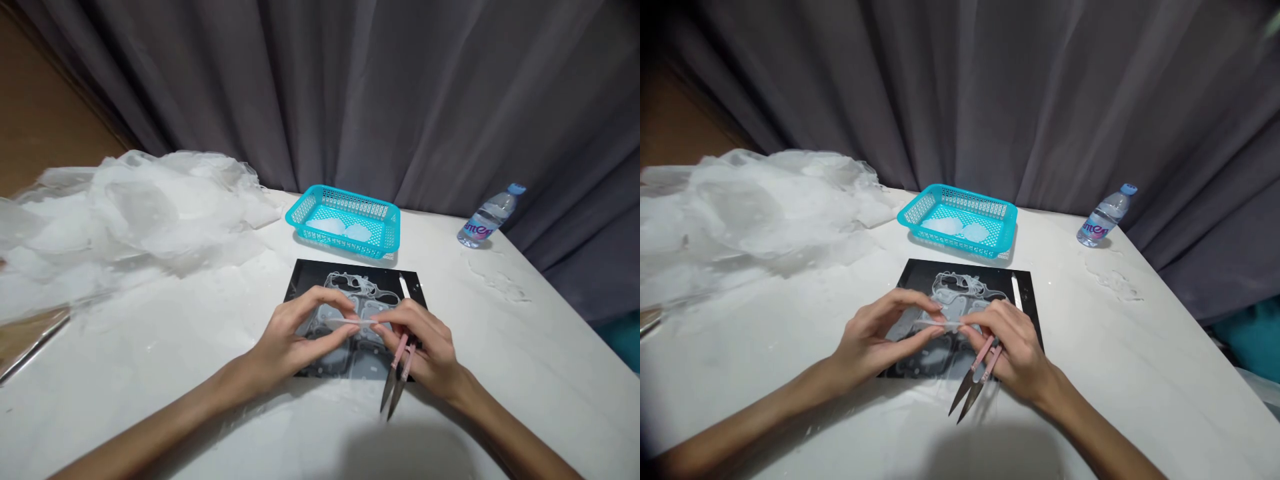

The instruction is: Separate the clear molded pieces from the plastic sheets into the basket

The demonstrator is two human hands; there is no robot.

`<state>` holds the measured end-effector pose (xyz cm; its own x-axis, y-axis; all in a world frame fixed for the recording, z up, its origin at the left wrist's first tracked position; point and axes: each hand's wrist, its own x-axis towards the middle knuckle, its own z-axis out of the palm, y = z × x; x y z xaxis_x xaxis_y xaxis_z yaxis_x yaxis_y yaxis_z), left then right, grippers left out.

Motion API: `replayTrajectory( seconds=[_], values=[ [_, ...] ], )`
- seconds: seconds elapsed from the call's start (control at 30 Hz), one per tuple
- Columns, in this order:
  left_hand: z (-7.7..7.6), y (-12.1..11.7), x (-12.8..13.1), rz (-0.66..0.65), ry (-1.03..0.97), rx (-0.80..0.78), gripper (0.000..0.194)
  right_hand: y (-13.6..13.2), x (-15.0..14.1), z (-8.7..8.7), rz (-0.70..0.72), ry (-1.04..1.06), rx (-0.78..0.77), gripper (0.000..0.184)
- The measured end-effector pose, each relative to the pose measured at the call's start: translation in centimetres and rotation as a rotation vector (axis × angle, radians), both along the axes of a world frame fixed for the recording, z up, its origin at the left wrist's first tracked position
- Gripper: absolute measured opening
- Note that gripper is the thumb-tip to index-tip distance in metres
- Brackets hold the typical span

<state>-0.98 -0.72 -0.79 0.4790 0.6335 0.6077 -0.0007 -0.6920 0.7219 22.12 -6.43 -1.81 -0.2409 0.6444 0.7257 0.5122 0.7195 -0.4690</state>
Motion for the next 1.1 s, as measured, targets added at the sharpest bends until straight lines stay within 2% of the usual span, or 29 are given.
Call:
replayTrajectory(
  seconds=[0.2,0.4,0.6,0.67,0.77,0.83,1.0,1.1],
  values=[
    [-0.1,-0.3,-0.3,0.008,0.001,0.031,0.036,0.3,0.4,-0.4,0.005,-0.041,-0.093,0.021],
    [-0.6,-0.6,-0.4,-0.018,-0.009,0.023,0.044,0.2,0.1,-0.4,0.043,-0.049,-0.114,0.020],
    [0.1,-0.6,-0.2,-0.027,-0.043,0.000,0.043,0.0,0.2,-0.6,0.032,0.001,-0.116,0.021],
    [0.3,-0.4,-0.1,-0.038,-0.022,-0.045,0.034,-0.1,0.1,-0.8,0.023,0.044,-0.149,0.018],
    [0.5,-0.3,0.0,-0.036,0.019,-0.130,0.015,-0.2,-0.1,-1.1,0.018,0.138,-0.254,0.010],
    [0.6,-0.4,0.1,-0.007,0.038,-0.201,0.011,-0.3,-0.3,-1.1,0.050,0.189,-0.374,0.004],
    [0.8,-0.9,0.4,0.051,0.078,-0.335,0.005,-0.5,0.0,0.2,0.214,0.199,-0.728,0.015],
    [1.0,-0.9,0.4,0.053,0.075,-0.366,0.006,-0.3,0.5,0.8,0.213,0.245,-0.840,0.022]
  ],
)
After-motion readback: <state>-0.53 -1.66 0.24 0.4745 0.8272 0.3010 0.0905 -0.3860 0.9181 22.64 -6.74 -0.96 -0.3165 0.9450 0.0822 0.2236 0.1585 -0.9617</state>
